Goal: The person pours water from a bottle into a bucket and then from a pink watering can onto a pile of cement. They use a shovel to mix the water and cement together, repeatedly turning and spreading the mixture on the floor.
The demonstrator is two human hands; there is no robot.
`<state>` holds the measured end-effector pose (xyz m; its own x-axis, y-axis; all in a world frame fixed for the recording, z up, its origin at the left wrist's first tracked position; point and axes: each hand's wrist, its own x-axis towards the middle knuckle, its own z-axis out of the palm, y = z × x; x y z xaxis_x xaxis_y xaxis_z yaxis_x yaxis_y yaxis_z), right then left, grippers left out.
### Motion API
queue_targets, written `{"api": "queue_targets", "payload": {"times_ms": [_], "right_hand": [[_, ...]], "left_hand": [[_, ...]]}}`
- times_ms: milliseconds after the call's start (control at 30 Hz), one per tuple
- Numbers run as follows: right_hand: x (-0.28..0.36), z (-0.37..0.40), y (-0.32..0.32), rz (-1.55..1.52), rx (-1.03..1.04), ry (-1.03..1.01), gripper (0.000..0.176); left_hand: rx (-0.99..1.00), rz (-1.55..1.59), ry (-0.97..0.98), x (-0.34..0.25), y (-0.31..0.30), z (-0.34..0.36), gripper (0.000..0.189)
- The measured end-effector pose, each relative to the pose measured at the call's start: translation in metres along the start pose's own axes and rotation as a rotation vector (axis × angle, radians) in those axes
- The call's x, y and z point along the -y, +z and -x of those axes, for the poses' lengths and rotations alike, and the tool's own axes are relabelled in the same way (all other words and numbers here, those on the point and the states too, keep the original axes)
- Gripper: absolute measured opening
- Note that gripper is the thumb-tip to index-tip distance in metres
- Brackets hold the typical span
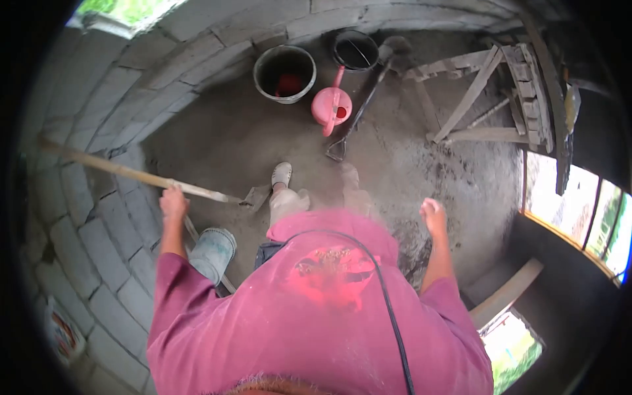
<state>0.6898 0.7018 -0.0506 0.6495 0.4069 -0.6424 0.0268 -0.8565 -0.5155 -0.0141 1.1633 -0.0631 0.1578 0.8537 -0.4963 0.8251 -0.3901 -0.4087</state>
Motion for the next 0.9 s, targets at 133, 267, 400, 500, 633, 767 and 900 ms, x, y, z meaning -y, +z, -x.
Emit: {"api": "queue_targets", "payload": {"times_ms": [133,267,400,500,633,767,900], "right_hand": [[-0.048,0.141,0.002,0.281,0.079,0.292,0.028],[-0.051,0.238,0.013,0.16,-0.036,0.655,0.026],[-0.052,0.255,0.04,0.073,-0.07,0.697,0.023],[-0.06,0.252,0.069,-0.087,-0.084,0.581,0.03],[-0.082,0.278,0.099,-0.183,-0.104,0.559,0.041],[-0.159,0.352,0.122,-0.199,-0.119,0.666,0.043],[-0.262,0.423,0.158,-0.131,-0.08,0.728,0.042]], "left_hand": [[-0.017,-0.113,0.072,0.077,0.016,-0.106,0.023],[0.349,-0.317,0.127,0.108,0.075,-0.161,0.033],[0.237,-0.365,0.158,0.13,0.118,-0.167,0.027],[0.27,-0.529,0.324,0.14,0.129,-0.173,0.018],[0.096,-0.585,0.368,0.167,0.181,-0.177,0.022],[0.296,-0.275,0.303,0.177,0.181,-0.129,0.029],[0.171,-0.259,0.276,0.138,0.11,-0.041,0.036]]}}
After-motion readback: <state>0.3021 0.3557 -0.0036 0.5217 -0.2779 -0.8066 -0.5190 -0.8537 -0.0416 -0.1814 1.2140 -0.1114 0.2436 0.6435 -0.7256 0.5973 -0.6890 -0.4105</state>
